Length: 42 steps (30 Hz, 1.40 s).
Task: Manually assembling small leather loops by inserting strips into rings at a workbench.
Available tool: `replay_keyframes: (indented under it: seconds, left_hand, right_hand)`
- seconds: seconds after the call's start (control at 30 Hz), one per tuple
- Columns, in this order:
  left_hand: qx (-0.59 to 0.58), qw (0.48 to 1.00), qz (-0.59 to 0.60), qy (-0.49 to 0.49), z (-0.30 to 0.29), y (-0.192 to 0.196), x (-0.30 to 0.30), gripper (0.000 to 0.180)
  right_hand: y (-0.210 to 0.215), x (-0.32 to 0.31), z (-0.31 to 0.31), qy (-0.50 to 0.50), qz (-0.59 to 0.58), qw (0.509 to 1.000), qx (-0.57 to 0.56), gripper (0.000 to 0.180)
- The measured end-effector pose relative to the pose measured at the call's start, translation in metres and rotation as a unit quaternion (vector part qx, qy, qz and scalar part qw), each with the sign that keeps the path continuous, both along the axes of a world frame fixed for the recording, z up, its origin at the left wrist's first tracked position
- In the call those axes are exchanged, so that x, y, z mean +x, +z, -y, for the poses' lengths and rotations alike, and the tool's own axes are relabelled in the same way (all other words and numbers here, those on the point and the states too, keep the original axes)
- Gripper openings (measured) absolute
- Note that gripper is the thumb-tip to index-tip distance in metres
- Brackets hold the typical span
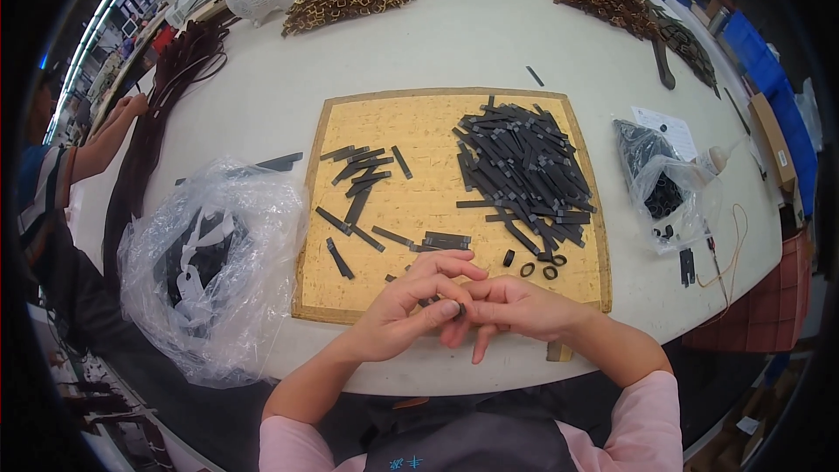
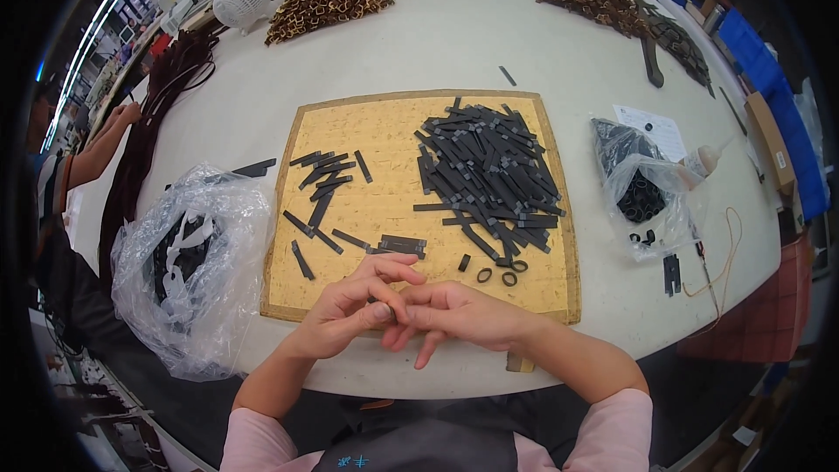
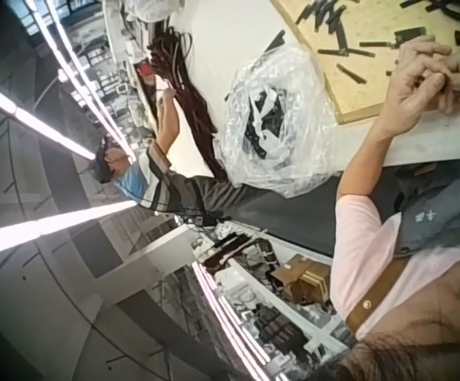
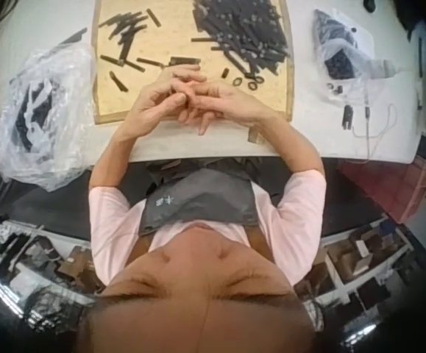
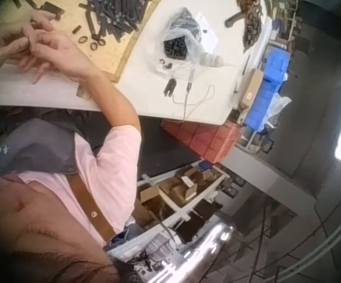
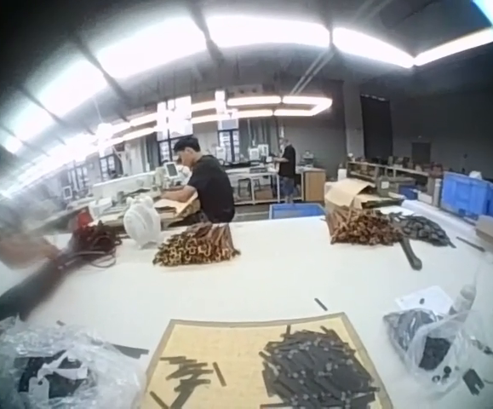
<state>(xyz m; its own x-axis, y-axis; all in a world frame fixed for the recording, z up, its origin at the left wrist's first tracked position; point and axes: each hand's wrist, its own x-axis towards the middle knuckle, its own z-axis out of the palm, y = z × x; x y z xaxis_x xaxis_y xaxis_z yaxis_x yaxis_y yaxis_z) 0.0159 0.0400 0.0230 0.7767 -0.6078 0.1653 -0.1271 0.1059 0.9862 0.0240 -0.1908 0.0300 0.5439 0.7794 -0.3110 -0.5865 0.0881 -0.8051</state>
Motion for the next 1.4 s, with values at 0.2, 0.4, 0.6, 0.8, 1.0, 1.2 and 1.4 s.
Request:
replay_keyframes:
  seconds: [0.2, 0.4, 0.6, 0.8, 1.0, 1.2, 1.4]
  left_hand:
    - [0.242, 0.93, 0.266, 0.072, 0.002, 0.008, 0.002, 0.005]
    - [0.263, 0.915, 0.251, 0.176, 0.011, 0.007, -0.005, 0.015]
    - [0.178, 0.941, 0.168, 0.236, 0.012, -0.005, -0.009, 0.015]
    - [0.163, 0.948, 0.126, 0.243, 0.014, -0.01, -0.012, 0.013]
    - [0.122, 0.967, 0.029, 0.222, 0.019, -0.011, -0.011, 0.013]
    - [0.014, 0.964, -0.164, 0.207, 0.002, -0.016, 0.0, 0.014]
    - [-0.035, 0.963, -0.186, 0.191, -0.004, -0.017, 0.002, 0.014]
  right_hand:
    - [0.005, -0.002, 0.005, -0.056, 0.217, 0.963, -0.152, 0.023]
    - [0.002, 0.0, 0.003, -0.11, 0.35, 0.907, -0.206, 0.027]
    - [-0.005, -0.005, -0.003, -0.177, 0.425, 0.864, -0.204, 0.022]
    - [-0.01, -0.007, -0.005, -0.204, 0.448, 0.845, -0.21, 0.021]
    - [-0.004, -0.006, -0.001, -0.191, 0.432, 0.853, -0.224, 0.016]
    - [0.039, -0.008, 0.015, -0.282, 0.318, 0.905, -0.018, 0.006]
    - [0.097, -0.038, 0.004, 0.145, 0.261, 0.896, 0.33, 0.049]
